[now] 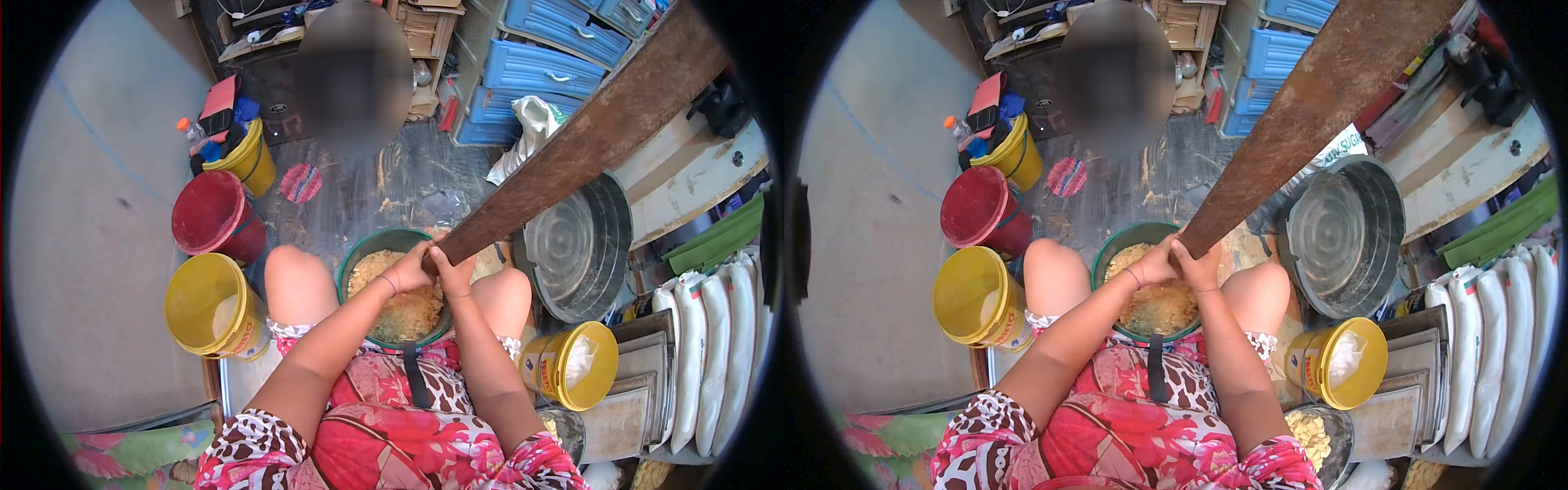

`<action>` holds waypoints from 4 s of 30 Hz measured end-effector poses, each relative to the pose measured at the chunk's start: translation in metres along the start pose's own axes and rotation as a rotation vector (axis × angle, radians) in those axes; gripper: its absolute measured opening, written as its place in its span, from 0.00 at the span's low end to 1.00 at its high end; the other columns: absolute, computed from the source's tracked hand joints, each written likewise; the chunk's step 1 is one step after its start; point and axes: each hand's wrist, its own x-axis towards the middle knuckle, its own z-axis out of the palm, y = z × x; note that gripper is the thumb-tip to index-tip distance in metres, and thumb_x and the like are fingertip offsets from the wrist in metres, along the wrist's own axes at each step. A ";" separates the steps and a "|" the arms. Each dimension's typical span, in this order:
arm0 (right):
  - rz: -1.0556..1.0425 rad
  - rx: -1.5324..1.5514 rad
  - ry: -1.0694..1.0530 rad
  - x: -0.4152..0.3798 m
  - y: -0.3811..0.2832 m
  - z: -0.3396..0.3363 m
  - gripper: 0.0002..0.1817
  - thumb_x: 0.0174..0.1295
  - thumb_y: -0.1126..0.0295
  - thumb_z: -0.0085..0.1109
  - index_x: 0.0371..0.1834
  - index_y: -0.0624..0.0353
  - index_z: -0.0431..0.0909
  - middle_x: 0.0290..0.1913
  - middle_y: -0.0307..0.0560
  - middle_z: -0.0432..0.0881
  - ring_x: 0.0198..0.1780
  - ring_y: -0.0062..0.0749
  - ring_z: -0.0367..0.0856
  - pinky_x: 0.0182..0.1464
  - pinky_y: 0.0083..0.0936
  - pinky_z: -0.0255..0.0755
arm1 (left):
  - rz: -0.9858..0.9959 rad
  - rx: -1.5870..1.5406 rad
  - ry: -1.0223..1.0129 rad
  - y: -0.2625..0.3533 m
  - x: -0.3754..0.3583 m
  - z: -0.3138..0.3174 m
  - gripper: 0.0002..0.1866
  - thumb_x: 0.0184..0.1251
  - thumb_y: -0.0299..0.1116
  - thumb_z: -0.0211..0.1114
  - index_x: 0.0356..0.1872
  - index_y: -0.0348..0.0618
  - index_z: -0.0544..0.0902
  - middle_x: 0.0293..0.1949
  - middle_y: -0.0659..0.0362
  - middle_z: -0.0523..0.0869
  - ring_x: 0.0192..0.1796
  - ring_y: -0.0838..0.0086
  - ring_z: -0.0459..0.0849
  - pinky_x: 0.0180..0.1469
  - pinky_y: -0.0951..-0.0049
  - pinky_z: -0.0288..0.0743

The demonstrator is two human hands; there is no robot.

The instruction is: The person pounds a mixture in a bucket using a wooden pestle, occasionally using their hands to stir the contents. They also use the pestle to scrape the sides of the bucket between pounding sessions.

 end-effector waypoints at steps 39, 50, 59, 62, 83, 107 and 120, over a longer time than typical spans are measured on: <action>0.071 -0.308 -0.589 0.047 -0.109 -0.022 0.42 0.45 0.76 0.65 0.66 0.63 0.55 0.57 0.48 0.70 0.61 0.35 0.68 0.64 0.31 0.57 | 0.343 0.110 0.422 0.152 0.010 -0.015 0.27 0.40 0.31 0.72 0.46 0.39 0.73 0.38 0.55 0.80 0.44 0.70 0.80 0.47 0.68 0.73; -0.001 0.045 -0.220 0.061 -0.104 0.042 0.30 0.47 0.73 0.71 0.53 0.63 0.67 0.41 0.45 0.79 0.42 0.27 0.78 0.49 0.27 0.71 | 0.147 -0.196 0.209 0.115 -0.008 -0.024 0.37 0.40 0.27 0.72 0.58 0.41 0.69 0.50 0.59 0.78 0.54 0.74 0.75 0.56 0.70 0.69; -0.294 -0.103 -0.105 0.059 -0.049 0.038 0.29 0.53 0.61 0.68 0.51 0.61 0.62 0.38 0.45 0.77 0.39 0.27 0.78 0.44 0.25 0.73 | 0.150 -0.227 0.219 0.102 0.005 -0.028 0.46 0.41 0.32 0.76 0.65 0.43 0.63 0.55 0.58 0.76 0.57 0.75 0.73 0.60 0.70 0.67; -0.258 -0.105 -0.061 0.044 -0.031 0.030 0.37 0.53 0.54 0.67 0.57 0.65 0.59 0.50 0.48 0.68 0.51 0.32 0.67 0.55 0.29 0.63 | 0.106 -0.191 0.133 0.094 0.004 -0.024 0.50 0.40 0.34 0.78 0.68 0.44 0.59 0.58 0.57 0.75 0.60 0.74 0.71 0.61 0.70 0.65; -0.389 -0.171 0.117 0.119 -0.205 0.023 0.31 0.52 0.64 0.67 0.56 0.65 0.66 0.48 0.49 0.77 0.48 0.35 0.77 0.53 0.29 0.68 | 0.515 -0.154 0.175 0.277 0.041 -0.014 0.39 0.34 0.35 0.77 0.55 0.38 0.72 0.50 0.58 0.80 0.52 0.74 0.77 0.57 0.70 0.69; -1.114 -0.810 -0.078 0.177 -0.351 0.033 0.15 0.56 0.62 0.61 0.38 0.64 0.79 0.37 0.42 0.81 0.40 0.25 0.78 0.45 0.25 0.70 | 0.570 0.106 0.151 0.400 0.043 -0.042 0.30 0.38 0.31 0.73 0.48 0.38 0.74 0.43 0.59 0.82 0.46 0.78 0.79 0.49 0.72 0.73; 0.148 -0.204 -0.060 0.016 0.032 -0.002 0.25 0.46 0.66 0.72 0.45 0.64 0.71 0.39 0.44 0.78 0.42 0.28 0.76 0.46 0.27 0.72 | -0.128 -0.177 0.289 0.000 -0.001 0.008 0.31 0.44 0.20 0.68 0.55 0.42 0.71 0.45 0.58 0.81 0.48 0.72 0.80 0.50 0.69 0.75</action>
